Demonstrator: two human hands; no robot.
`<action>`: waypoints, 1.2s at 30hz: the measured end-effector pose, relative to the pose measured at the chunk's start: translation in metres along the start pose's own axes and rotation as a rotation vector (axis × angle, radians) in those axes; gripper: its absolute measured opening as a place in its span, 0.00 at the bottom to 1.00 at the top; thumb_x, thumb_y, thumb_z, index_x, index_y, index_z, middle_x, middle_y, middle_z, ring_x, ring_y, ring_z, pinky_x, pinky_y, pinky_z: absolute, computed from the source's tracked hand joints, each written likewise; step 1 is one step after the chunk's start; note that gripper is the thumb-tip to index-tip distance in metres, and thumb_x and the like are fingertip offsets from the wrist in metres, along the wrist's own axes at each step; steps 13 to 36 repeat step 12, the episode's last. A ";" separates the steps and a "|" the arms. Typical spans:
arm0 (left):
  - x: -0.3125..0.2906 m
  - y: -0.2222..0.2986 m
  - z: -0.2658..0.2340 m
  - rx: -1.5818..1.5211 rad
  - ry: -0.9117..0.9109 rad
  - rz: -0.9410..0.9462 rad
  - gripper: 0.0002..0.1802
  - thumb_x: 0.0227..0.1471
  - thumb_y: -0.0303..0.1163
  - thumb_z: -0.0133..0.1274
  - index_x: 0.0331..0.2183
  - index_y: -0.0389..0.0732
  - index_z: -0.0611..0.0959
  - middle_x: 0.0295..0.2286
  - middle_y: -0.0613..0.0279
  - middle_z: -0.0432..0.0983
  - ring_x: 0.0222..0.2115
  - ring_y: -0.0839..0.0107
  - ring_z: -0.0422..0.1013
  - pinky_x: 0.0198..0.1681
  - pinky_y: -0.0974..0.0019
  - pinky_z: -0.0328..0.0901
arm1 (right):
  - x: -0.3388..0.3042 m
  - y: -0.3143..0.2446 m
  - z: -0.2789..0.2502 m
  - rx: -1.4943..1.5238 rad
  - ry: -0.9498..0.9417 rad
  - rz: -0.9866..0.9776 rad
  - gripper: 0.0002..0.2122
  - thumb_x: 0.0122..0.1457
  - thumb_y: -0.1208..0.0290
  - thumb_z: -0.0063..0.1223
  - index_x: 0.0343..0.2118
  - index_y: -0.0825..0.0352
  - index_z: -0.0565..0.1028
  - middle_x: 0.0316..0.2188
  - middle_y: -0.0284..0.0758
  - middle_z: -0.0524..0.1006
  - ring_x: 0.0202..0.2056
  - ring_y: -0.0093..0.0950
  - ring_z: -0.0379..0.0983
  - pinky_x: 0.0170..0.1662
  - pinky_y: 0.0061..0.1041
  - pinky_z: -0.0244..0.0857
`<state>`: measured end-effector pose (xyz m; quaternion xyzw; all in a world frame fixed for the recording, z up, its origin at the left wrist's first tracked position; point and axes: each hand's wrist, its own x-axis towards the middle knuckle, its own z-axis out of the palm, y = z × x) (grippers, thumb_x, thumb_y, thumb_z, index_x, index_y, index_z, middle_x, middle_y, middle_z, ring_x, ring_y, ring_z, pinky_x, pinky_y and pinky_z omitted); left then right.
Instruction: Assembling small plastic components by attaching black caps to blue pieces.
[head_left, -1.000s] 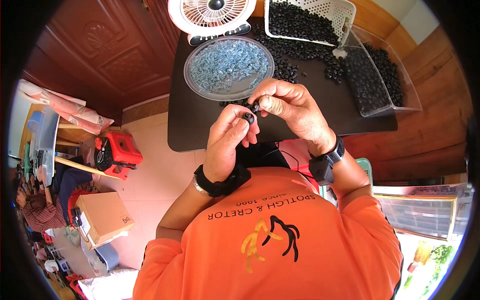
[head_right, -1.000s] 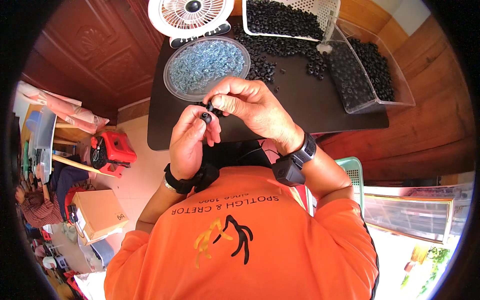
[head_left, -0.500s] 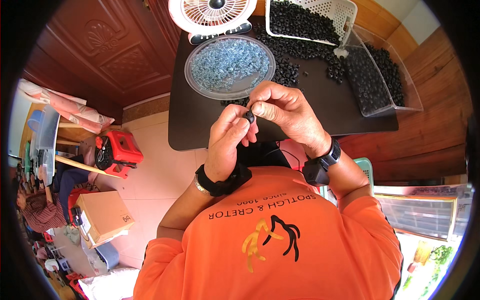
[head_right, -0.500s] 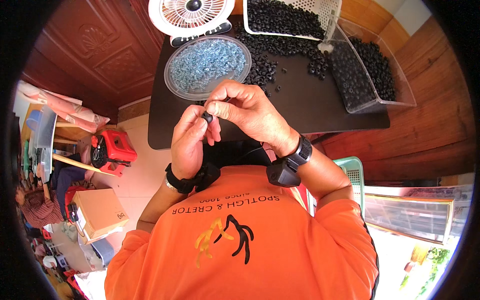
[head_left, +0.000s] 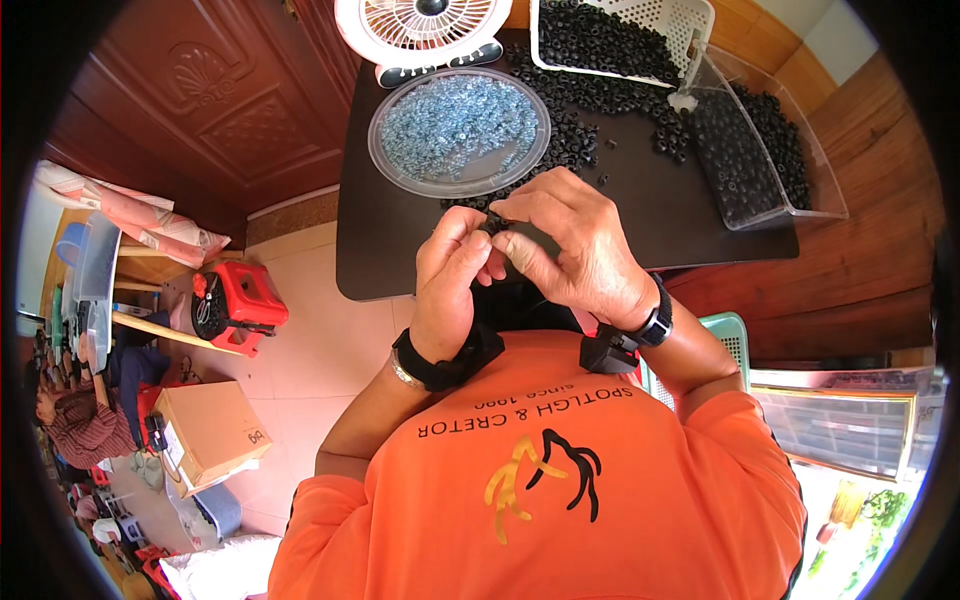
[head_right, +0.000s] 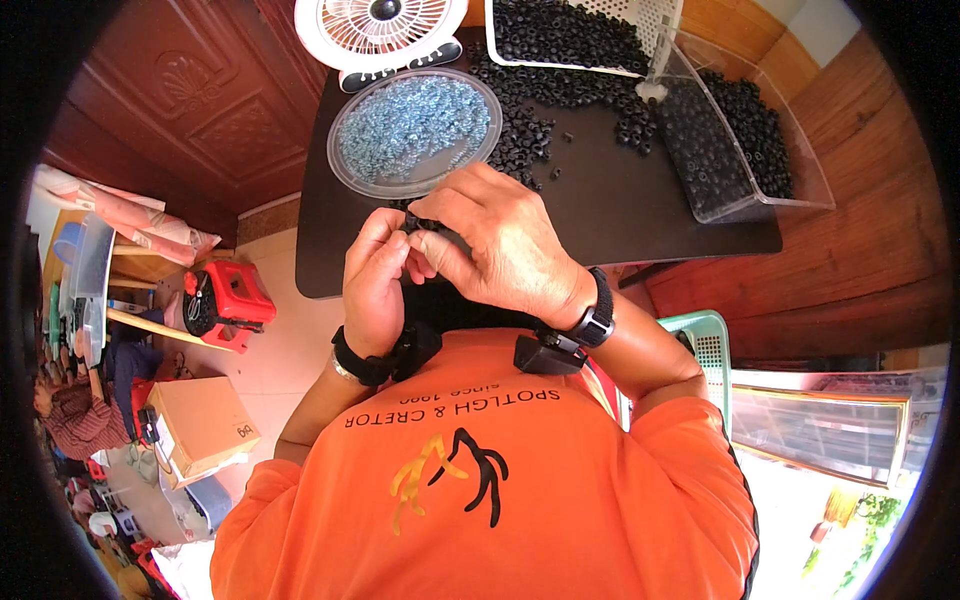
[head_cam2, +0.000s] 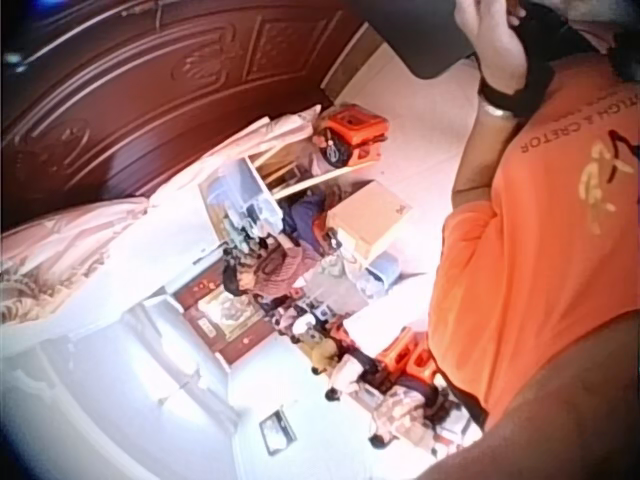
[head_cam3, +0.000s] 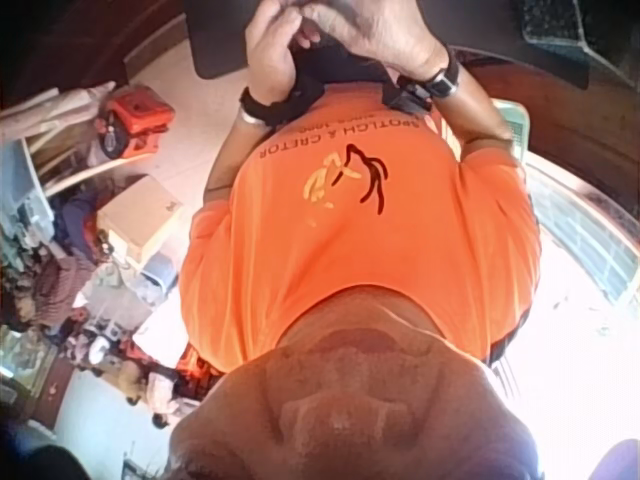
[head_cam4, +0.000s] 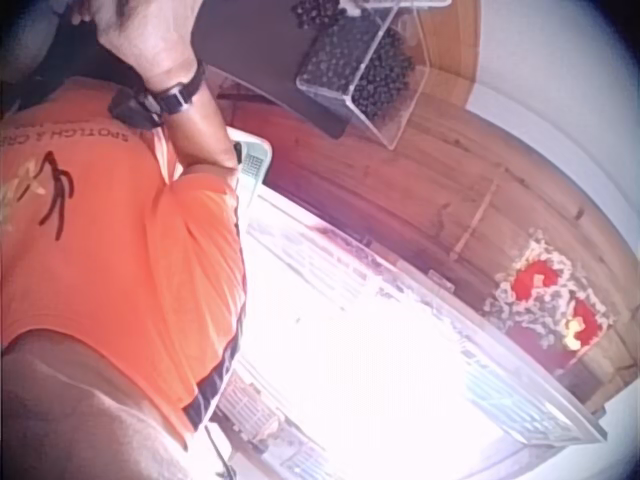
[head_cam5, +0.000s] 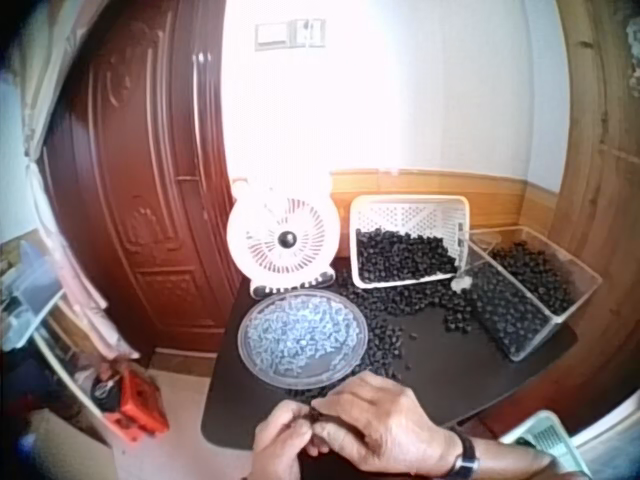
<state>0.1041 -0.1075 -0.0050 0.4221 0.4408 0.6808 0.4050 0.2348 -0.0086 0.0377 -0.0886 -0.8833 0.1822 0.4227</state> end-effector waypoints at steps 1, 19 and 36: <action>0.000 0.000 -0.002 -0.004 -0.009 -0.018 0.14 0.56 0.37 0.43 0.34 0.35 0.73 0.24 0.66 0.70 0.24 0.80 0.65 0.27 0.76 0.59 | -0.001 -0.001 -0.001 -0.035 -0.018 -0.008 0.10 0.45 0.72 0.60 0.31 0.67 0.75 0.26 0.36 0.74 0.31 0.37 0.72 0.35 0.32 0.68; -0.001 0.000 0.002 -0.026 -0.021 -0.085 0.14 0.54 0.35 0.42 0.36 0.34 0.73 0.30 0.63 0.70 0.27 0.79 0.65 0.30 0.75 0.60 | -0.010 0.001 0.003 -0.124 -0.027 -0.033 0.15 0.38 0.71 0.63 0.32 0.64 0.75 0.27 0.35 0.73 0.30 0.35 0.71 0.33 0.30 0.67; -0.001 0.000 0.002 -0.026 -0.021 -0.085 0.14 0.54 0.35 0.42 0.36 0.34 0.73 0.30 0.63 0.70 0.27 0.79 0.65 0.30 0.75 0.60 | -0.010 0.001 0.003 -0.124 -0.027 -0.033 0.15 0.38 0.71 0.63 0.32 0.64 0.75 0.27 0.35 0.73 0.30 0.35 0.71 0.33 0.30 0.67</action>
